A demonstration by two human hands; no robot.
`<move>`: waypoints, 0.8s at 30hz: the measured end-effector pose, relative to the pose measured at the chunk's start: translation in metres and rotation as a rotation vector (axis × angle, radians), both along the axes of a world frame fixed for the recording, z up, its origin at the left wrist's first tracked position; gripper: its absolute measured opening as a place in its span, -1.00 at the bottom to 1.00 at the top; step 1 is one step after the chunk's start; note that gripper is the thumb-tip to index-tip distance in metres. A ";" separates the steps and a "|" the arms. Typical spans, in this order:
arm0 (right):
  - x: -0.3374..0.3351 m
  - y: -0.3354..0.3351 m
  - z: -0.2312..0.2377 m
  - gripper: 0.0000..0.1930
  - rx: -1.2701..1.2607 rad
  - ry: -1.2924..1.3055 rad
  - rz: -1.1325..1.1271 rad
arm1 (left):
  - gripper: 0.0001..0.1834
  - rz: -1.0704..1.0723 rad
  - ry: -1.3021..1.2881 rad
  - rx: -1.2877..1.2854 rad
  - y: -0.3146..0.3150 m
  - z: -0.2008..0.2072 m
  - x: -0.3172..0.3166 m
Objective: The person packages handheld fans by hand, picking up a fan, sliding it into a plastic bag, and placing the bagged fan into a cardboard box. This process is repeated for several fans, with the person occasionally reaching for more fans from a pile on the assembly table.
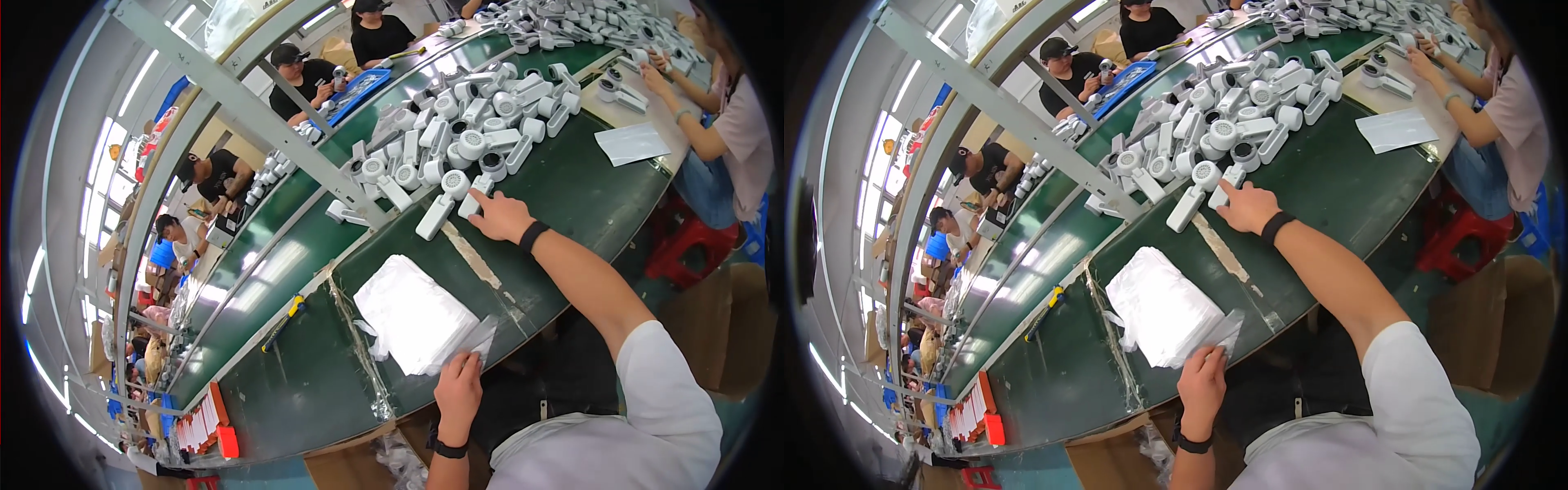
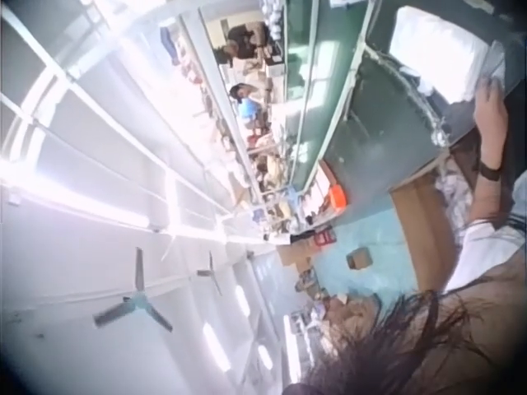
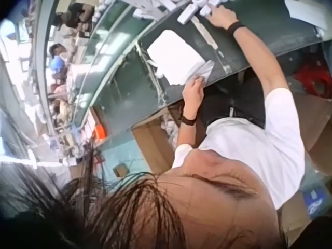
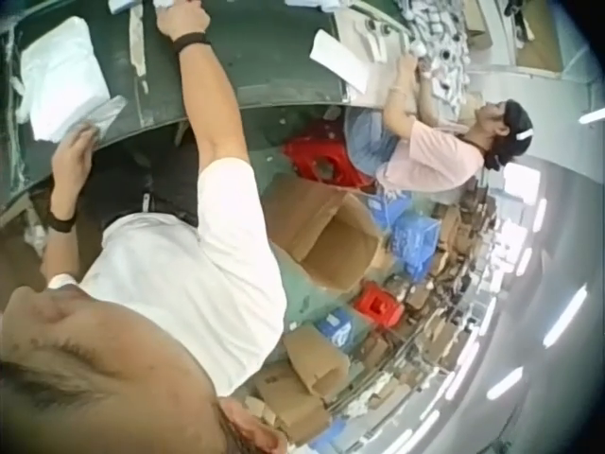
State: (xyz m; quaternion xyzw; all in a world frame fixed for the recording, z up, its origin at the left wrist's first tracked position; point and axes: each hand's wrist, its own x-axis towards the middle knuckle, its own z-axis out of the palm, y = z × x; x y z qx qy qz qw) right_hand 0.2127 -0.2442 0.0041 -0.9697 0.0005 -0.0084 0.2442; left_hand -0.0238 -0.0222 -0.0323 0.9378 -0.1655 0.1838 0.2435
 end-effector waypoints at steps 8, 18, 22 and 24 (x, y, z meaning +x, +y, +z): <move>0.012 0.009 -0.011 -0.49 -0.124 -0.111 -0.089 | -0.89 0.031 0.045 -0.044 0.002 -0.007 0.004; -0.047 -0.023 0.031 -0.32 1.136 0.172 -0.269 | -0.83 0.244 0.190 -0.571 0.010 -0.007 0.004; -0.100 -0.027 0.021 -0.41 1.614 0.253 0.006 | -0.76 0.240 0.283 -0.931 0.008 0.009 0.011; -0.118 -0.028 0.007 -0.50 1.685 0.243 0.134 | -0.78 0.244 0.288 -1.039 0.004 0.012 0.015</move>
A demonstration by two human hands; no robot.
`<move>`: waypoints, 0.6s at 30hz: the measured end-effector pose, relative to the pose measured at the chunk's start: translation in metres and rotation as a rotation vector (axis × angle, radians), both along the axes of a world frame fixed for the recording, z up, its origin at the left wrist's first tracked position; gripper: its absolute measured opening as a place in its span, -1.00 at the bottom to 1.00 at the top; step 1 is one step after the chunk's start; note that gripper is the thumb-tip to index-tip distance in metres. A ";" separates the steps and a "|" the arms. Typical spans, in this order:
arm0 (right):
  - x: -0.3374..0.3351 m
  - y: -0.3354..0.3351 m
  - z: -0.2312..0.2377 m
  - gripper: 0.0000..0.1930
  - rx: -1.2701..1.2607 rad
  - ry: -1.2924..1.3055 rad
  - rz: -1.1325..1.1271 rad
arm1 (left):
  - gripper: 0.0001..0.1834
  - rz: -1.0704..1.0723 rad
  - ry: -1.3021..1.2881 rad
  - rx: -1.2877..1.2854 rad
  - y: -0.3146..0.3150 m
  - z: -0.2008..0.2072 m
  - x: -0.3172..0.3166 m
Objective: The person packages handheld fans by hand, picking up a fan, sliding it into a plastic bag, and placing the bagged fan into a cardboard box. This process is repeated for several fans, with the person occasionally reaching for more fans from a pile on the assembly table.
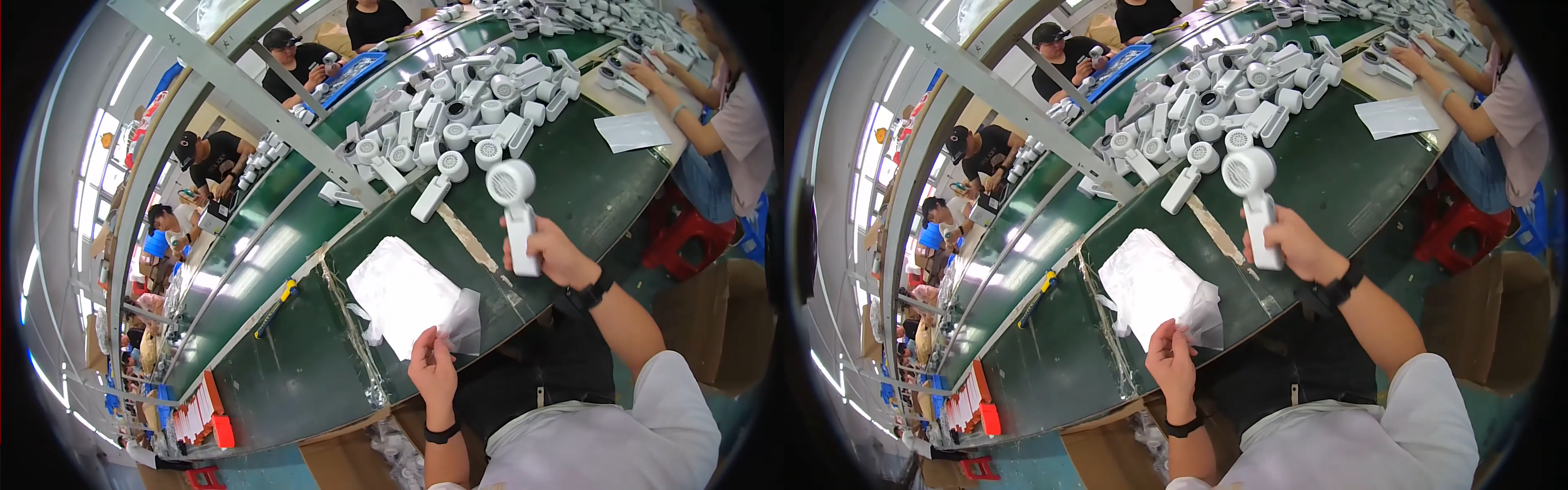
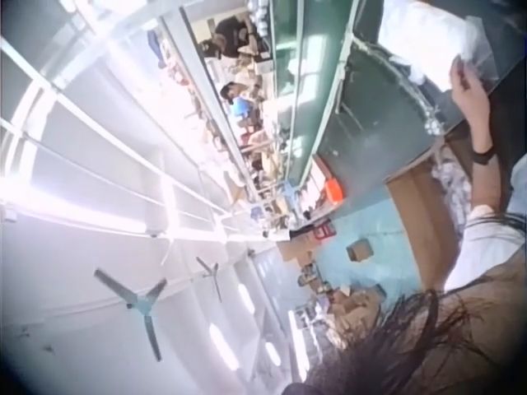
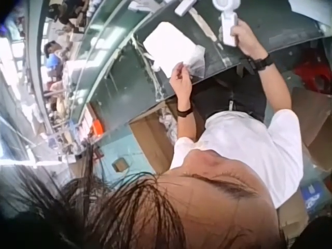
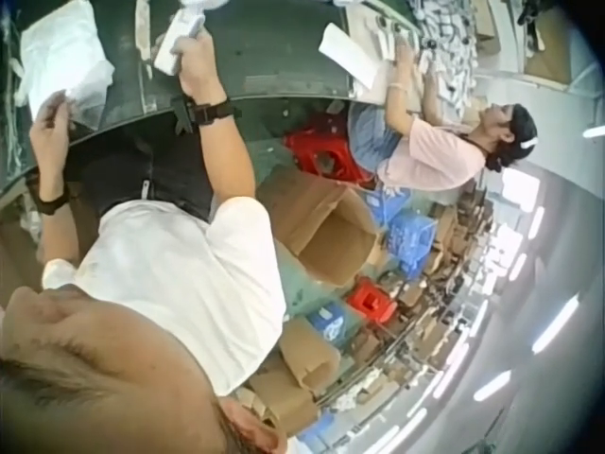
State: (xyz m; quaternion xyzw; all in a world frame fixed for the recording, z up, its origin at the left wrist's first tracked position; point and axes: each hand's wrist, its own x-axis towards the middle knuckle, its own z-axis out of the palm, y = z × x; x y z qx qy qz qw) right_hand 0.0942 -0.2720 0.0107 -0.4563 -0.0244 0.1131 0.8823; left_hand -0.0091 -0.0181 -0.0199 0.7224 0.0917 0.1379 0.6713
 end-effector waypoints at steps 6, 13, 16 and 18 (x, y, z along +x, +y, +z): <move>-0.062 0.033 0.002 -0.61 -0.324 0.076 0.029 | -0.84 0.002 -0.021 0.097 -0.004 0.004 0.003; -0.061 0.069 -0.016 -0.52 -0.480 -0.104 -0.095 | -0.87 -0.009 -0.006 0.017 -0.014 0.020 0.009; -0.052 0.075 -0.032 -0.58 -0.569 -0.114 -0.204 | -0.88 -0.043 -0.002 -0.092 -0.011 0.020 0.015; -0.053 0.073 -0.027 -0.58 -0.595 -0.105 -0.197 | -0.89 0.059 -0.065 -0.262 -0.002 0.016 0.016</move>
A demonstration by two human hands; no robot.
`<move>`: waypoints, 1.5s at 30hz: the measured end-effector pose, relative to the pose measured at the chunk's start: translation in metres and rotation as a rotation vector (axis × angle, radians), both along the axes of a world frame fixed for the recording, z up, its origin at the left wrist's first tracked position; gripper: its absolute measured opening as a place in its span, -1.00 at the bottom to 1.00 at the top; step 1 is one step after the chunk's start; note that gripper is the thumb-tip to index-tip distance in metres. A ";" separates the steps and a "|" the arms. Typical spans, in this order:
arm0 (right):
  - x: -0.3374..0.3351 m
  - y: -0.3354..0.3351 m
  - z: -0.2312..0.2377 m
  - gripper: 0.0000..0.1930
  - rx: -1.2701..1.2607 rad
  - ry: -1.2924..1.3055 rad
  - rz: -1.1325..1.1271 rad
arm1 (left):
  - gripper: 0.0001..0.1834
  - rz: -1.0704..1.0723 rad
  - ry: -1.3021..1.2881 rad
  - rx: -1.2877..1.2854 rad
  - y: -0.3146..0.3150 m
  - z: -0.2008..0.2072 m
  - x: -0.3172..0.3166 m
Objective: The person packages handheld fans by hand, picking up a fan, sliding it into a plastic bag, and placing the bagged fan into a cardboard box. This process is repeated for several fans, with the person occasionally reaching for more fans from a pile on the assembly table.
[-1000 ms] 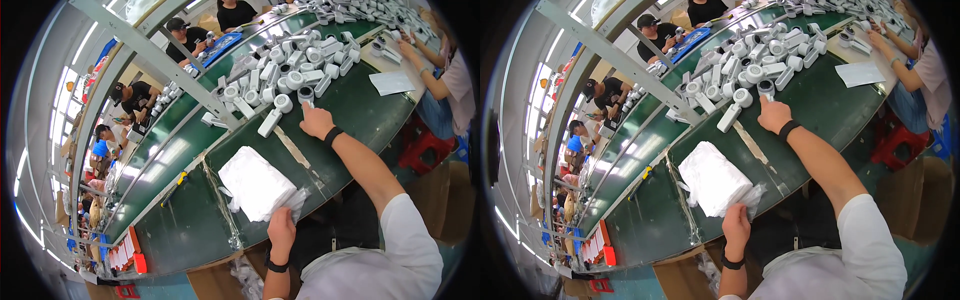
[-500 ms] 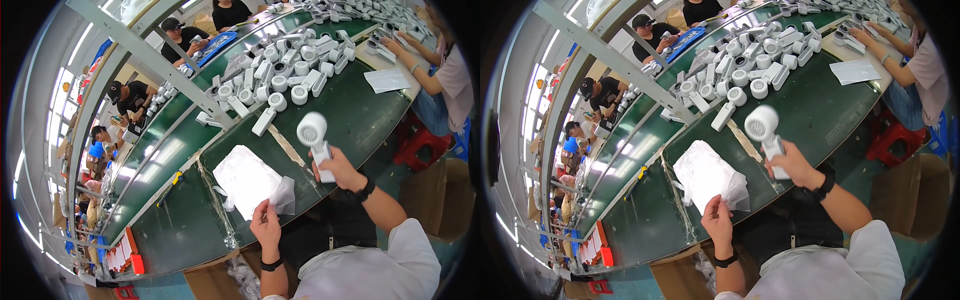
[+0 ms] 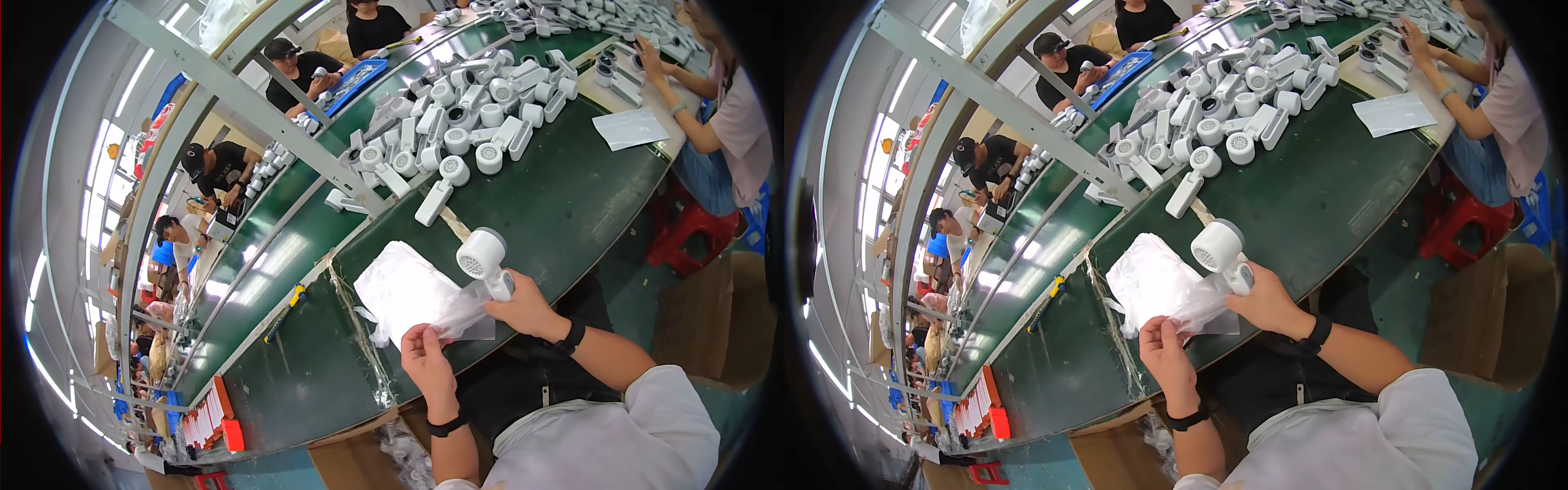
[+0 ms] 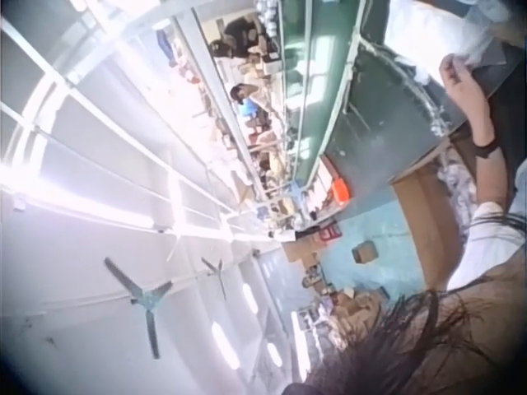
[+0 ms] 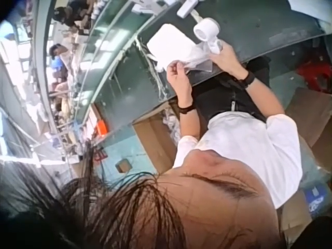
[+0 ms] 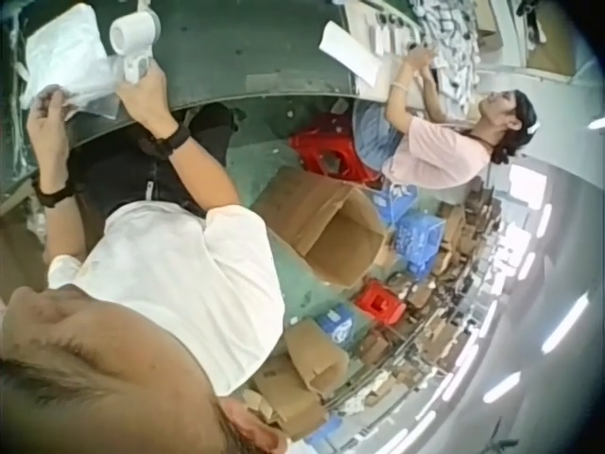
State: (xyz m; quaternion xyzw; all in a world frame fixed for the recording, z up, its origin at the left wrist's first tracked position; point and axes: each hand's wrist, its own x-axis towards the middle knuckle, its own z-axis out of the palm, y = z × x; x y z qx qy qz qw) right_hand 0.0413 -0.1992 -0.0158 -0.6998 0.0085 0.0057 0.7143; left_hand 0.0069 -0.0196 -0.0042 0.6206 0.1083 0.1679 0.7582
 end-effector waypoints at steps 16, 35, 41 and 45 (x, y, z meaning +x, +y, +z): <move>-0.030 -0.072 0.061 -0.60 -0.120 -0.051 0.428 | -0.81 -0.040 0.051 0.154 -0.017 0.008 0.007; -0.012 -0.042 0.055 -0.35 -0.357 0.098 0.646 | -0.88 -0.143 -0.360 0.670 -0.008 0.030 0.003; -0.021 -0.022 0.041 -0.33 -0.169 0.164 0.407 | -0.88 -0.042 -0.549 1.010 -0.022 0.030 -0.007; -0.023 -0.014 0.033 -0.29 0.069 0.163 0.301 | -0.89 -0.340 -0.543 0.829 -0.029 0.028 -0.014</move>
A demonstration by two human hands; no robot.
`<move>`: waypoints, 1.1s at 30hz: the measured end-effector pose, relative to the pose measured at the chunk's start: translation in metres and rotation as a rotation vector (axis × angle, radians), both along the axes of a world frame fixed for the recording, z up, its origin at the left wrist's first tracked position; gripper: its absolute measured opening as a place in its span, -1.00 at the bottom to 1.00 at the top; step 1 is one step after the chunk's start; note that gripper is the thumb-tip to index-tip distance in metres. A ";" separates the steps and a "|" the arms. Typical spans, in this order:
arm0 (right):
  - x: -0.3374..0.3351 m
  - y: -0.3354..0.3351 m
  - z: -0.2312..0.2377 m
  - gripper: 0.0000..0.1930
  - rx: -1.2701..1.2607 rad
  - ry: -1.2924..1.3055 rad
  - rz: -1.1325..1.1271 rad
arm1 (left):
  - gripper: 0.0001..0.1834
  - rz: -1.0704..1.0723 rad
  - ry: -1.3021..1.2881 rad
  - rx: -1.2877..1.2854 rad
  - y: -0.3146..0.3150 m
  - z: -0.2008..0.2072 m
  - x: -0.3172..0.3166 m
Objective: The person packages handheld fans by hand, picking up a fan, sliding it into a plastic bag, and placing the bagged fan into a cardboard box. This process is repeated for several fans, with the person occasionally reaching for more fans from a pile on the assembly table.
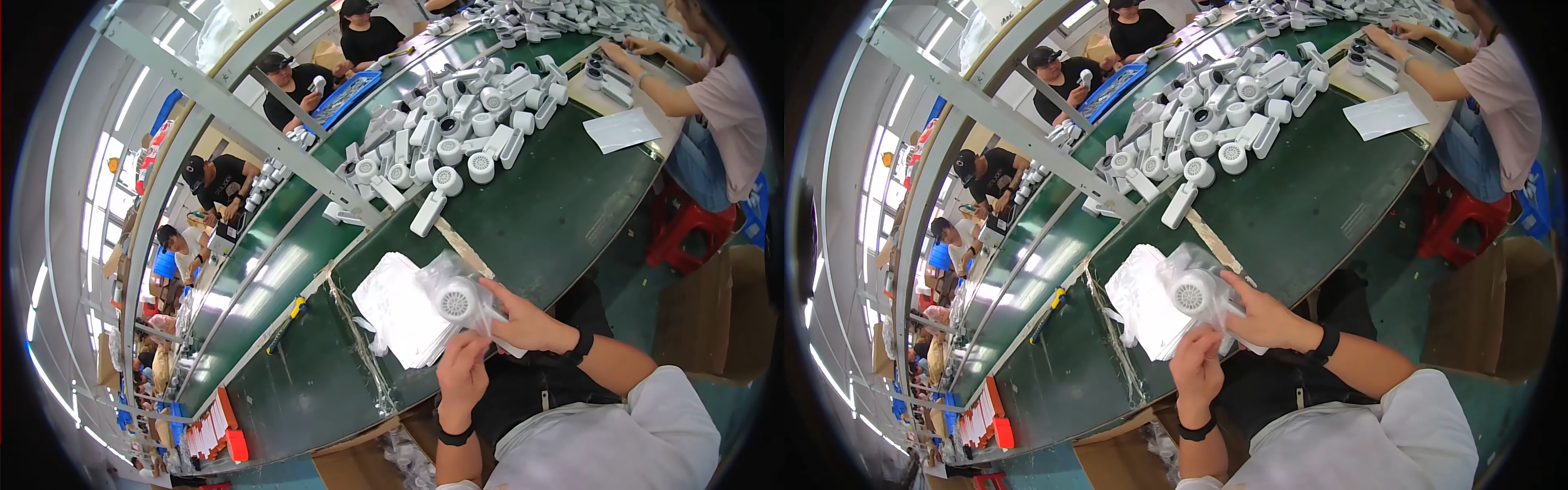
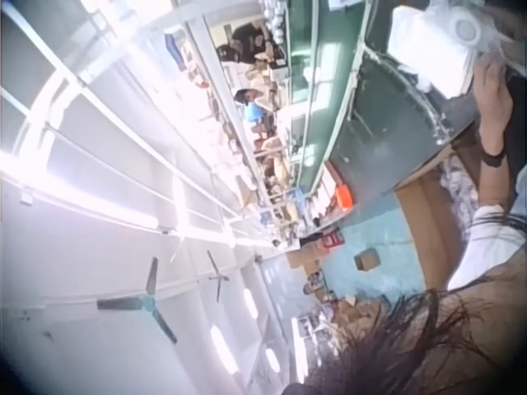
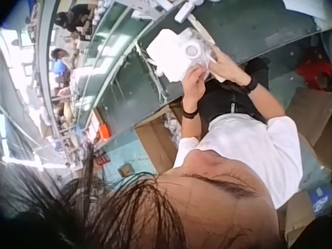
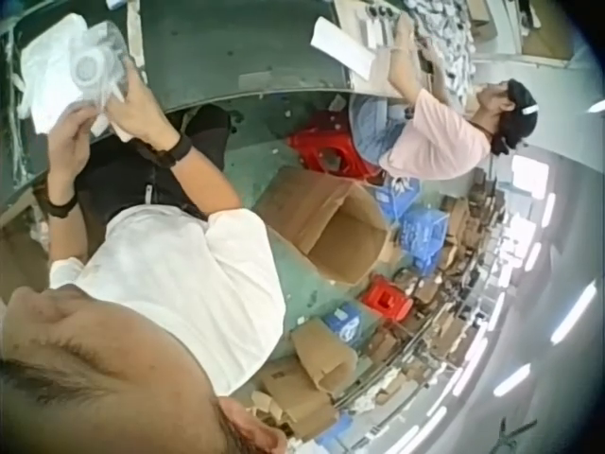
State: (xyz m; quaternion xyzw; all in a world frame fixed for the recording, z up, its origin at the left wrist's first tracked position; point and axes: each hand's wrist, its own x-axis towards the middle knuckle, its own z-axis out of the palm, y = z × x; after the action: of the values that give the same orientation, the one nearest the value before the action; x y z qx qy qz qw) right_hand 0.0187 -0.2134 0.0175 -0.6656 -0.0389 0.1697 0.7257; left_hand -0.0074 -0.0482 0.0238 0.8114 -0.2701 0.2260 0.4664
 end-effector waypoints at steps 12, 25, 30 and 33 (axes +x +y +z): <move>0.007 0.024 -0.014 -0.48 0.406 -0.091 -0.114 | -0.78 0.036 0.238 -0.583 -0.006 -0.007 -0.011; 0.003 0.055 -0.010 -0.80 -0.066 -0.575 -0.487 | -0.46 -0.147 0.867 -1.233 0.021 -0.020 -0.004; -0.007 0.055 -0.018 -0.82 -0.007 -0.592 -0.451 | -0.46 -0.234 0.900 -1.164 0.046 -0.010 -0.008; -0.015 0.055 -0.016 -0.82 0.031 -0.554 -0.417 | -0.41 -0.138 0.821 -1.221 0.046 -0.004 -0.010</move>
State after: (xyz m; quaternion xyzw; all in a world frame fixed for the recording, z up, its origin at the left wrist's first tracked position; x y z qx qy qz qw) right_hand 0.0038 -0.1586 0.0015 -0.6690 -0.1004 -0.1701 0.7166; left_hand -0.0175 -0.0020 0.0196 0.4081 0.0497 -0.0157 0.9115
